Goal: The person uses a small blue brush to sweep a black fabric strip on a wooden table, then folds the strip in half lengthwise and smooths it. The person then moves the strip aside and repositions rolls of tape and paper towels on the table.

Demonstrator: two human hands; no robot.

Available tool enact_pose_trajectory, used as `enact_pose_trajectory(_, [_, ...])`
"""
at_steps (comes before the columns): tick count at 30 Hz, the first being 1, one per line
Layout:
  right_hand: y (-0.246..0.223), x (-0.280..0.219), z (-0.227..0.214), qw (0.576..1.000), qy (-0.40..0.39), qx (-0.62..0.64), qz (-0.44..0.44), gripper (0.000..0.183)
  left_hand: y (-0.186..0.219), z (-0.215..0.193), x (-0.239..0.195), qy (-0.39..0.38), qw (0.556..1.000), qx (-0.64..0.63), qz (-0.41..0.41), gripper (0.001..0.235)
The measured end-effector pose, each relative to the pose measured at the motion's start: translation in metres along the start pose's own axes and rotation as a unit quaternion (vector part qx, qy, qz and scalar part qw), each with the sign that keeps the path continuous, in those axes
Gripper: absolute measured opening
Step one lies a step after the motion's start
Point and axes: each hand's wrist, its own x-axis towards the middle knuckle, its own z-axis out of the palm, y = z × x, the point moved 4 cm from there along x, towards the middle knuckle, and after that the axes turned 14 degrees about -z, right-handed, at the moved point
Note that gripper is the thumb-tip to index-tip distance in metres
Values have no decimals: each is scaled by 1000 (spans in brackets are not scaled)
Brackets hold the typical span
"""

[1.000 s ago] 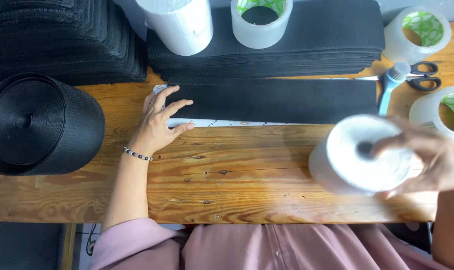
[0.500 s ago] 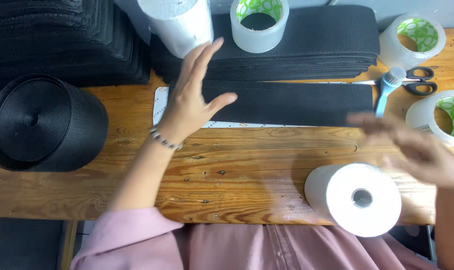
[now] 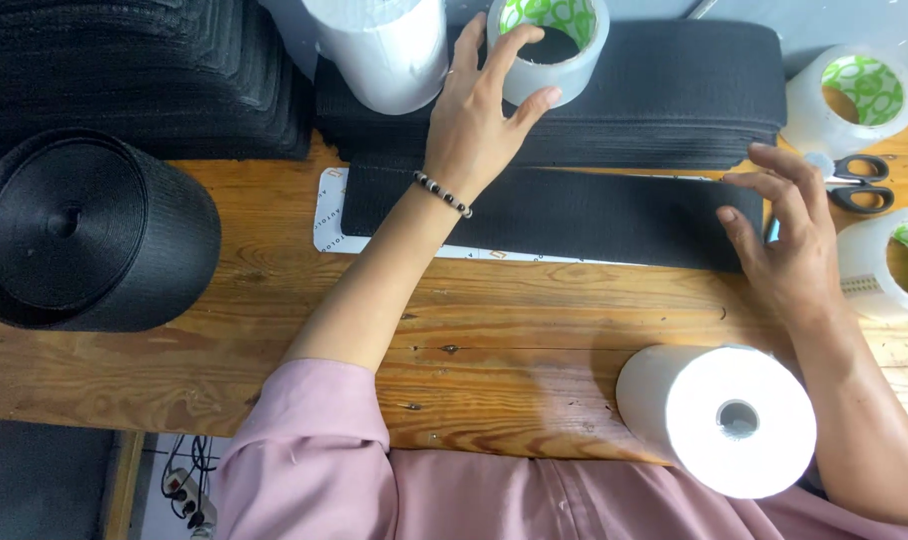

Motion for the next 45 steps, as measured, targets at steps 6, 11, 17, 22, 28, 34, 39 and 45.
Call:
enact_pose_trajectory(6, [2, -1, 4, 1000, 9, -1, -29, 24, -2, -2, 6, 51, 997, -45, 20, 33])
enact_pose_trajectory(11, [-3, -2, 4, 999, 23, 3, -25, 20, 16, -41, -8, 41, 995, -60, 73, 34])
enact_pose_trajectory(17, [-1, -5, 2, 1000, 19, 8, -19, 19, 41, -124, -93, -225, 957, -96, 154, 30])
enact_pose_trajectory(22, [0, -11, 8, 1000, 12, 9, -13, 19, -10, -133, -177, -341, 935, -79, 48, 31])
enact_pose_trajectory(28, [-3, -11, 8, 1000, 12, 10, -10, 18, -32, -128, -225, -430, 898, -89, -27, 28])
enact_pose_trajectory(34, [-4, -10, 7, 1000, 15, 18, -2, 18, -15, -138, -203, -531, 844, -28, -69, 30])
enact_pose_trajectory(39, [-2, -10, 9, 1000, 11, 15, -16, 19, -14, -166, -127, -324, 943, -81, 1, 53])
enact_pose_trajectory(45, [-4, -7, 10, 999, 10, 28, -26, 19, -56, -151, -49, 47, 997, -59, -23, 100])
